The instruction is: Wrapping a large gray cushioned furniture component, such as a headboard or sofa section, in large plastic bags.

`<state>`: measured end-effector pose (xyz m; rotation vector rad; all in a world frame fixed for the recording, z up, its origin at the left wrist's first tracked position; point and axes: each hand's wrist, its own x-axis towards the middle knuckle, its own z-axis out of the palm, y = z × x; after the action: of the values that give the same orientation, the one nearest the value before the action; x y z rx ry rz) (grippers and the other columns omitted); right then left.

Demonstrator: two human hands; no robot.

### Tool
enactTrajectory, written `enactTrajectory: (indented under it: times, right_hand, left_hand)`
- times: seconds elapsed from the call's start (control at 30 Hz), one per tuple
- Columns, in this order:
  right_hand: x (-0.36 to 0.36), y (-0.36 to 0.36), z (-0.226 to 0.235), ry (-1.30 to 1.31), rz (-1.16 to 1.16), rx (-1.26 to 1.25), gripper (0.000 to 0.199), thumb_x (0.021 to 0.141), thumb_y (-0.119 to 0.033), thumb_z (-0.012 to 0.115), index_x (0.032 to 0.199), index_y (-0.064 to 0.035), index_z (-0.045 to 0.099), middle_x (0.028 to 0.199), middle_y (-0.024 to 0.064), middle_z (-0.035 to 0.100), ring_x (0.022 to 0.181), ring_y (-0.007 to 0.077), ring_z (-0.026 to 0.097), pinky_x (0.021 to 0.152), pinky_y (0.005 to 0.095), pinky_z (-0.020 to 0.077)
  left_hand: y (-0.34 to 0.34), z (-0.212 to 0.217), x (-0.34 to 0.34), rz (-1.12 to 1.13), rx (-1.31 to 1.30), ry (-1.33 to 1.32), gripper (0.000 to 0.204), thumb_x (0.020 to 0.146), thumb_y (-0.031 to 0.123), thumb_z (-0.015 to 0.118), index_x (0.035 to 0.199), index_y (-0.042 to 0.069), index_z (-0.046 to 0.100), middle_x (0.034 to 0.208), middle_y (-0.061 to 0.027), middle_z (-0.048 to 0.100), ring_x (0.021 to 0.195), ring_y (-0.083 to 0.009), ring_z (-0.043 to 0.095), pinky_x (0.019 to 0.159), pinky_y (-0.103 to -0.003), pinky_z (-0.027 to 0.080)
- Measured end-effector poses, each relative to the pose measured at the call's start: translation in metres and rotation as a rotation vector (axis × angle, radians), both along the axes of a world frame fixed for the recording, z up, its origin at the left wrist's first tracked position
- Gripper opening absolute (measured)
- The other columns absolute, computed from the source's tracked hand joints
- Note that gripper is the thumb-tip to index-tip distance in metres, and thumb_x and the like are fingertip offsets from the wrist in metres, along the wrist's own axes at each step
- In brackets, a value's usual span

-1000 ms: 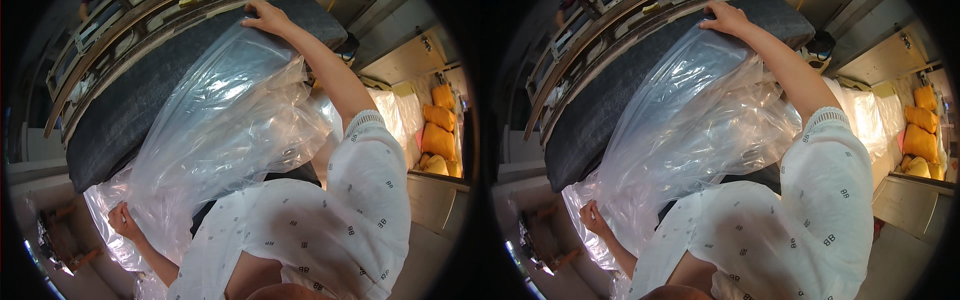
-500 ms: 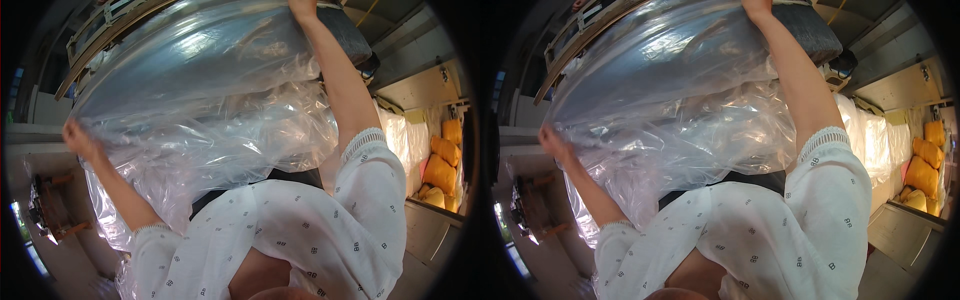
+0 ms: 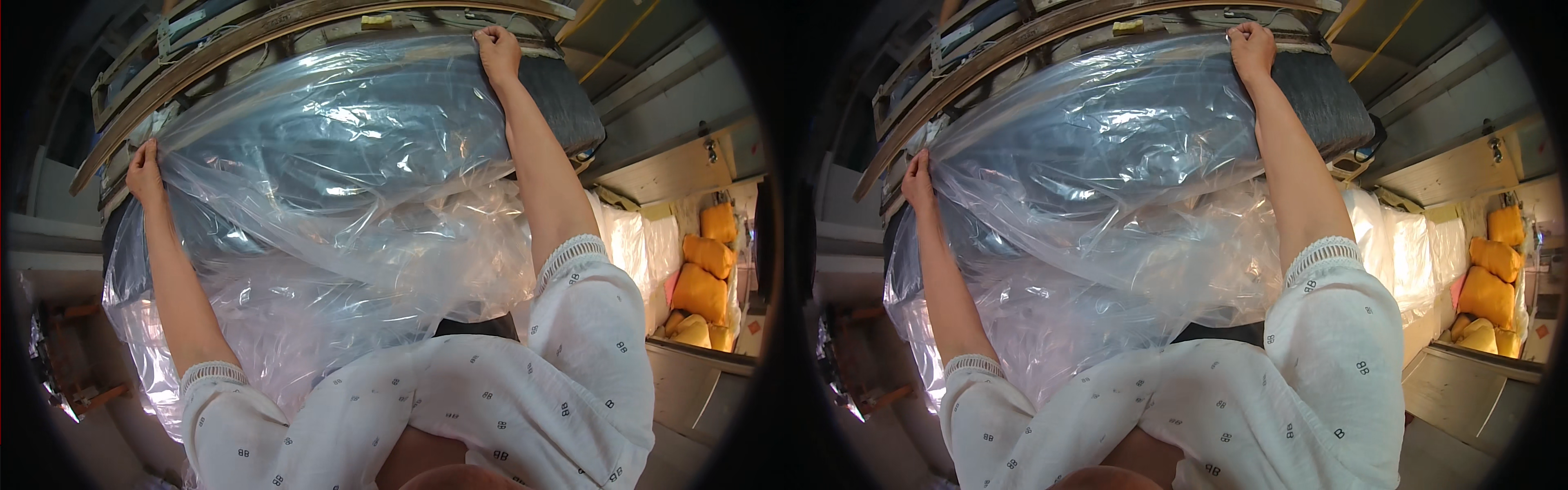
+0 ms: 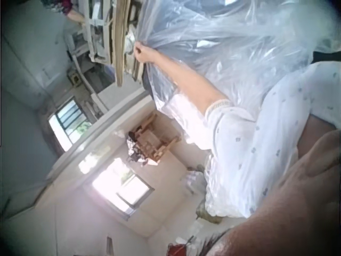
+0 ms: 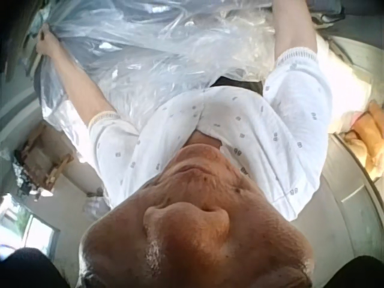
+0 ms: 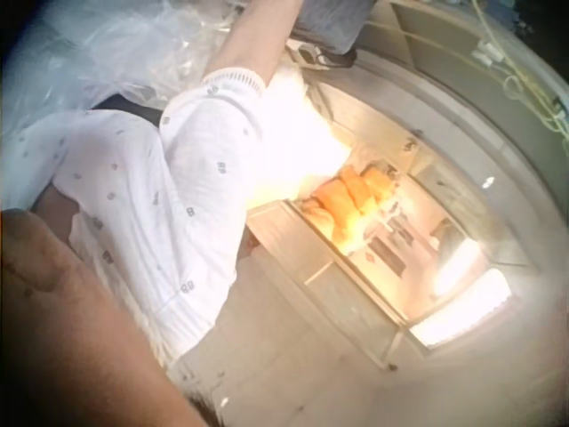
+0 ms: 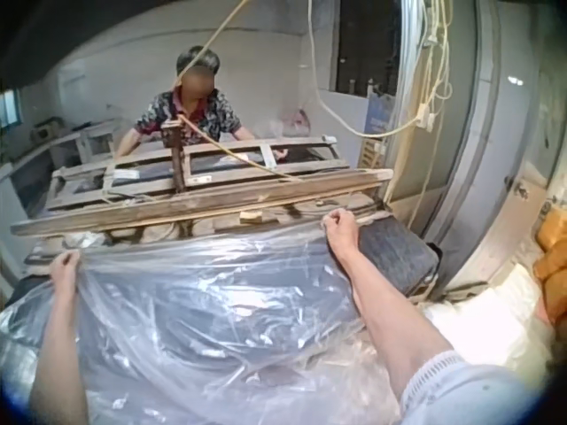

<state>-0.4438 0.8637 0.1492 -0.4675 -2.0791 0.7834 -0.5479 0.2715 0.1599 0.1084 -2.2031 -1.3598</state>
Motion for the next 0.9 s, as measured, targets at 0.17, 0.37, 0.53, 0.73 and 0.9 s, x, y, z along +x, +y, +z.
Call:
enactTrajectory:
  times: [0.17, 0.37, 0.53, 0.73, 0.9]
  right_hand:
    - [0.004, -0.003, 0.001, 0.018, -0.151, 0.104, 0.031, 0.069, -0.025, 0.068, 0.087, -0.0038, 0.053, 0.095, 0.0162, 0.048, 0.09, 0.0308, 0.049, 0.082, 0.0371, 0.04]
    - [-0.003, 0.0, 0.002, 0.157, -0.181, -0.078, 0.031, 0.075, -0.023, 0.057, 0.09, 0.0007, 0.043, 0.1, 0.022, 0.039, 0.095, 0.0358, 0.042, 0.088, 0.0399, 0.0333]
    - [0.0, 0.003, 0.007, 0.214, -0.208, -0.17, 0.034, 0.08, -0.028, 0.05, 0.09, 0.0032, 0.041, 0.099, 0.0228, 0.039, 0.096, 0.0362, 0.04, 0.09, 0.0399, 0.0306]
    - [0.003, -0.006, 0.015, 0.073, -0.222, -0.116, 0.049, 0.083, -0.041, 0.045, 0.092, 0.0056, 0.055, 0.107, 0.0268, 0.047, 0.103, 0.0391, 0.043, 0.091, 0.0416, 0.0328]
    - [0.057, -0.015, 0.03, -0.555, 0.095, 0.111, 0.05, 0.068, -0.054, 0.06, 0.084, -0.0077, 0.068, 0.105, 0.0125, 0.06, 0.101, 0.031, 0.053, 0.082, 0.0431, 0.0398]
  left_hand:
    - [0.004, 0.0, -0.001, 0.186, -0.301, -0.001, 0.037, 0.07, 0.035, 0.072, 0.081, 0.001, 0.063, 0.073, -0.0043, 0.059, 0.069, -0.0135, 0.053, 0.068, -0.024, 0.042]
    - [-0.034, -0.014, -0.005, 0.041, 0.015, -0.081, 0.027, 0.077, 0.028, 0.064, 0.081, 0.003, 0.056, 0.07, -0.0023, 0.052, 0.065, -0.0103, 0.048, 0.062, -0.022, 0.04]
    - [-0.033, -0.011, -0.001, -0.029, 0.137, -0.057, 0.029, 0.082, 0.027, 0.06, 0.097, 0.004, 0.053, 0.074, 0.0014, 0.049, 0.063, -0.0095, 0.042, 0.058, -0.022, 0.035]
    - [-0.037, -0.013, -0.002, -0.002, -0.431, 0.108, 0.035, 0.082, 0.029, 0.061, 0.094, -0.003, 0.058, 0.084, -0.0085, 0.059, 0.076, -0.0151, 0.052, 0.071, -0.026, 0.041]
    - [-0.023, 0.028, 0.058, -0.109, -0.324, 0.041, 0.034, 0.08, 0.03, 0.064, 0.096, -0.001, 0.063, 0.091, -0.0099, 0.063, 0.082, -0.0163, 0.056, 0.078, -0.025, 0.042]
